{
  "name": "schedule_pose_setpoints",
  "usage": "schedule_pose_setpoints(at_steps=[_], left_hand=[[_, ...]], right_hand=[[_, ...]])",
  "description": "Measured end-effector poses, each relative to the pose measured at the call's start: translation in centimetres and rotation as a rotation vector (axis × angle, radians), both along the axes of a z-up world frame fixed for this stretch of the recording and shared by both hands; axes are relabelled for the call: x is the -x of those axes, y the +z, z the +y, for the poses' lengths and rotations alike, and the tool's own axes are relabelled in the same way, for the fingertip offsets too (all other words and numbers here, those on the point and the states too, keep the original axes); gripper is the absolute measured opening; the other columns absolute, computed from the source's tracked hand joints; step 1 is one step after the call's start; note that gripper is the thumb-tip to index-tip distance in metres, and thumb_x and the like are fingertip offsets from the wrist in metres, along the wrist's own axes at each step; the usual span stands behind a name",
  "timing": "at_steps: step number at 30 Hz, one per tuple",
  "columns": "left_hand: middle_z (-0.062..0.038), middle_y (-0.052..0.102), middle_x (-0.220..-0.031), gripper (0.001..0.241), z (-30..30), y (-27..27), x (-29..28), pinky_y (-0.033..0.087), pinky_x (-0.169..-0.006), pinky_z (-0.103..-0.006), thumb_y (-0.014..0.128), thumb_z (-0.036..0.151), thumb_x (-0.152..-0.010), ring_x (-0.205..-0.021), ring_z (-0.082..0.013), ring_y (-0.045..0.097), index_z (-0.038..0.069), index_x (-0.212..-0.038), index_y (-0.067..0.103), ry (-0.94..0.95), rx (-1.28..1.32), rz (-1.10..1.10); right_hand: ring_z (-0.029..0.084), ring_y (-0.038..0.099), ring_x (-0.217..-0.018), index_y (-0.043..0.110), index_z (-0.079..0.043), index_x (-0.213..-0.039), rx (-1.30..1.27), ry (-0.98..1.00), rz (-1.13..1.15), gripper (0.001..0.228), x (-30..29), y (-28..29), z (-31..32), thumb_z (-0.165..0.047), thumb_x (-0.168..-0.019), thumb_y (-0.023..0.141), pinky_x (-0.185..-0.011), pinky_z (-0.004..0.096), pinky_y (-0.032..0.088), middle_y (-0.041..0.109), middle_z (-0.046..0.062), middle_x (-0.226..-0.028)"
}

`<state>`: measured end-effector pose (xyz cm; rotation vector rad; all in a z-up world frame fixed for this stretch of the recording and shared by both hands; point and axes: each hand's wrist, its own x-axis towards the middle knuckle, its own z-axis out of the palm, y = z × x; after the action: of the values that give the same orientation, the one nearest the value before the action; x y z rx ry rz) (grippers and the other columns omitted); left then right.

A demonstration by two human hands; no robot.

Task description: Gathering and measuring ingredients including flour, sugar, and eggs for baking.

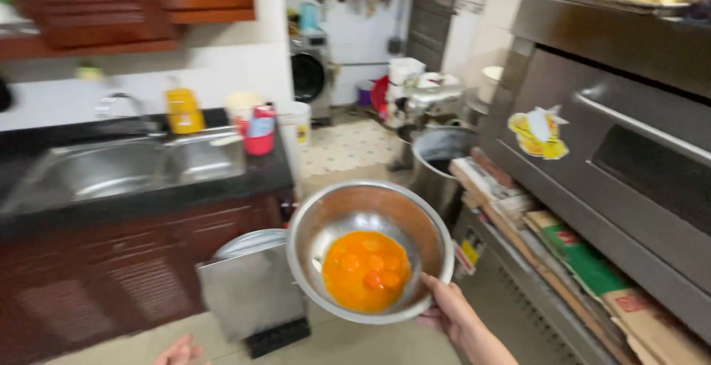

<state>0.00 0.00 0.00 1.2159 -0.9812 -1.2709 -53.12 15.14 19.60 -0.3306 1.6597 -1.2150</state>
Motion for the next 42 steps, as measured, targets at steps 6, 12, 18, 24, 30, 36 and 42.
schedule_pose_setpoints(at_steps=[6,12,18,24,30,36,42], left_hand=[[-0.014,0.077,-0.114,0.047,-12.8,1.9,11.9,0.059,-0.082,-0.0479,0.057,0.029,-0.100,-0.092,-0.0311,0.077,0.007,-0.142,0.060,-0.168,-0.079,-0.060],[-0.014,0.078,-0.112,0.044,-31.5,4.3,22.9,0.058,-0.080,-0.0442,0.058,0.030,-0.101,-0.090,-0.0306,0.076,0.008,-0.138,0.065,-0.269,-0.201,-0.042],[-0.012,0.077,-0.110,0.043,-46.0,11.2,37.0,0.057,-0.076,-0.0350,0.057,0.029,-0.100,-0.089,-0.0232,0.075,0.006,-0.136,0.064,-0.476,-0.030,0.009],[-0.010,0.079,-0.111,0.043,-60.4,13.9,48.4,0.059,-0.077,-0.0326,0.057,0.029,-0.100,-0.090,-0.0207,0.078,0.007,-0.135,0.065,-0.555,0.075,-0.093],[-0.009,0.078,-0.109,0.042,-79.5,8.7,55.2,0.056,-0.075,-0.0329,0.057,0.030,-0.100,-0.089,-0.0194,0.076,0.007,-0.134,0.066,-0.480,-0.028,-0.122],[-0.011,0.078,-0.107,0.040,-93.9,10.3,56.6,0.059,-0.077,-0.0331,0.058,0.029,-0.100,-0.089,-0.0200,0.076,0.007,-0.132,0.068,-0.334,-0.096,-0.131],[-0.010,0.080,-0.107,0.040,-112.6,10.1,64.4,0.058,-0.077,-0.0338,0.057,0.030,-0.099,-0.090,-0.0213,0.078,0.008,-0.130,0.069,-0.372,-0.074,-0.137]], right_hand=[[0.019,0.074,-0.066,0.067,-0.006,-0.113,-0.014,-0.052,-0.060,0.040,6.9,1.2,-9.2,-0.042,-0.099,0.057,-0.063,0.036,0.066,0.076,0.010,-0.088],[0.023,0.076,-0.072,0.067,-0.001,-0.113,0.037,-0.108,-0.107,0.043,16.1,0.8,-24.5,-0.041,-0.100,0.057,-0.068,0.040,0.068,0.075,0.013,-0.087],[0.021,0.074,-0.080,0.067,-0.011,-0.117,0.007,-0.232,-0.085,0.035,23.5,4.3,-36.2,-0.038,-0.099,0.056,-0.075,0.039,0.063,0.077,0.007,-0.096],[0.022,0.074,-0.084,0.067,-0.013,-0.119,0.042,-0.272,-0.046,0.034,34.3,2.5,-52.4,-0.038,-0.100,0.054,-0.078,0.040,0.061,0.076,0.005,-0.101],[0.023,0.072,-0.086,0.066,-0.014,-0.120,0.041,-0.300,-0.097,0.030,46.7,1.7,-71.6,-0.034,-0.101,0.054,-0.077,0.042,0.062,0.073,0.007,-0.101],[0.031,0.072,-0.087,0.062,-0.009,-0.118,0.099,-0.260,-0.204,0.034,56.1,-2.1,-91.9,-0.036,-0.103,0.050,-0.075,0.046,0.063,0.072,0.013,-0.100],[0.031,0.072,-0.089,0.063,-0.005,-0.119,0.155,-0.356,-0.284,0.035,62.8,-2.6,-110.3,-0.035,-0.103,0.053,-0.076,0.045,0.062,0.073,0.014,-0.103]])
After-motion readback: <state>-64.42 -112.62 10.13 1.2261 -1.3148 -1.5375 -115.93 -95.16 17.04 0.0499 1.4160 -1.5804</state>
